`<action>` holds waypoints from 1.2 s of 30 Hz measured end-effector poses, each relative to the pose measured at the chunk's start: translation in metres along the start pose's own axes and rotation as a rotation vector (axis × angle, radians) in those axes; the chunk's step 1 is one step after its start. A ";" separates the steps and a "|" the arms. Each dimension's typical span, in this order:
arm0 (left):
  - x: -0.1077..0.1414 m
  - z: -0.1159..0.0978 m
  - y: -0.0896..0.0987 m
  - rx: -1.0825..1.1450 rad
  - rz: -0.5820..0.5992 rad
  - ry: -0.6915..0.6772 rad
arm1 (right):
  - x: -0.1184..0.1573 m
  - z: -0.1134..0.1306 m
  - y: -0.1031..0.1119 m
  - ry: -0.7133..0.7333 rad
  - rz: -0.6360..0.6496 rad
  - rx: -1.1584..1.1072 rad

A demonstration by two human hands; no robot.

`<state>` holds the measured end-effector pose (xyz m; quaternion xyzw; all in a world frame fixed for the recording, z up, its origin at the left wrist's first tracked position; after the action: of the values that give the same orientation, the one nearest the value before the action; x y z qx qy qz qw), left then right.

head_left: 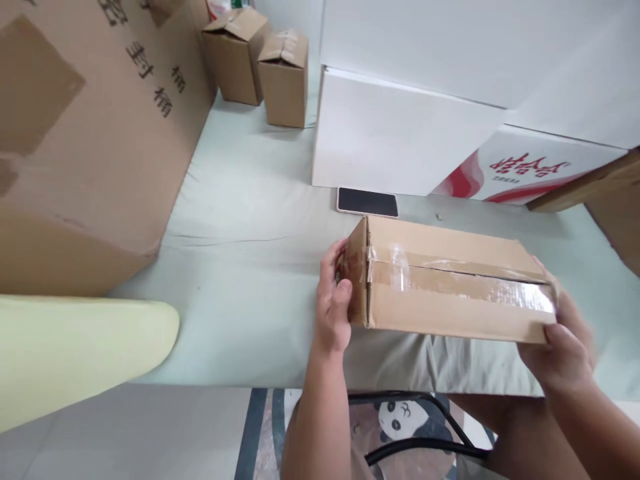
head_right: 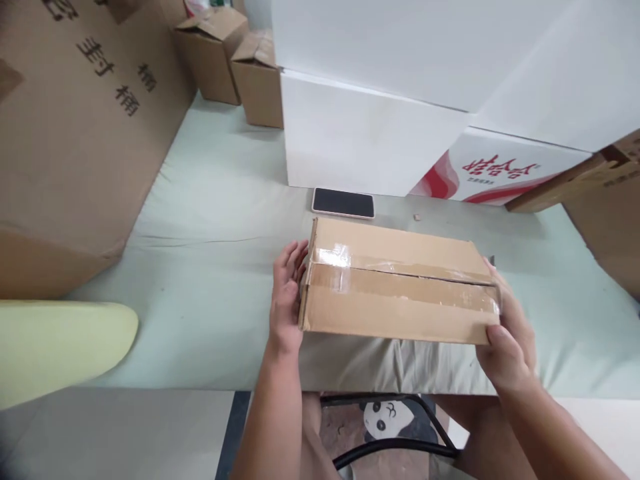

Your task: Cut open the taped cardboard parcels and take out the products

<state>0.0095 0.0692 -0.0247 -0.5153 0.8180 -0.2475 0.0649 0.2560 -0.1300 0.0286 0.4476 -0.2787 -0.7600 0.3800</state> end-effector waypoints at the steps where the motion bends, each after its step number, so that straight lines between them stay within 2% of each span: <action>1: -0.001 0.003 -0.008 0.000 0.042 0.014 | -0.002 -0.002 0.003 -0.029 -0.087 -0.126; 4: -0.003 0.008 -0.026 0.006 0.053 0.044 | -0.006 -0.014 0.008 -0.044 -0.261 -0.336; 8: -0.006 0.015 -0.049 0.009 -0.008 0.051 | 0.000 -0.044 0.010 -0.071 -0.271 -0.376; 11: -0.009 0.025 -0.068 -0.008 -0.064 0.059 | 0.013 -0.082 0.021 -0.166 -0.284 -0.438; 13: -0.009 0.034 -0.077 -0.033 -0.099 0.063 | 0.021 -0.114 0.031 -0.219 -0.248 -0.384; 16: -0.011 0.043 -0.085 -0.088 -0.131 0.051 | 0.028 -0.163 0.041 -0.272 -0.098 -0.116; 19: -0.009 0.043 -0.088 -0.108 -0.162 -0.006 | 0.030 -0.195 0.040 -0.298 0.040 0.084; 23: -0.005 0.034 -0.092 -0.140 -0.171 -0.055 | 0.026 -0.201 0.035 -0.362 0.189 0.234; 26: -0.007 0.015 -0.095 -0.180 -0.171 -0.089 | 0.023 -0.198 0.037 -0.397 0.243 0.260; 29: -0.021 -0.005 -0.104 -0.237 -0.031 -0.053 | 0.022 -0.199 0.038 -0.429 0.268 0.223; 31: -0.031 -0.014 -0.112 -0.267 0.099 -0.030 | 0.021 -0.200 0.039 -0.444 0.225 0.170; 33: -0.036 -0.016 -0.118 -0.293 0.185 -0.033 | 0.018 -0.200 0.040 -0.438 0.130 0.097; 36: -0.030 -0.011 -0.119 -0.354 0.178 -0.077 | 0.014 -0.200 0.043 -0.438 -0.044 -0.049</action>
<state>0.1162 0.0579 0.0361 -0.4533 0.8879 -0.0734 0.0262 0.4440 -0.1819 -0.0340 0.2683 -0.3263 -0.8537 0.3045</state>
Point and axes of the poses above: each hand's wrist, its own x-axis away from the middle knuckle, its own y-axis out of the back of the hand, z = x × y, the point moved 5 cm from there along -x, towards the middle knuckle, and after that the axes turned 13 degrees about y, right-handed, at the moved point
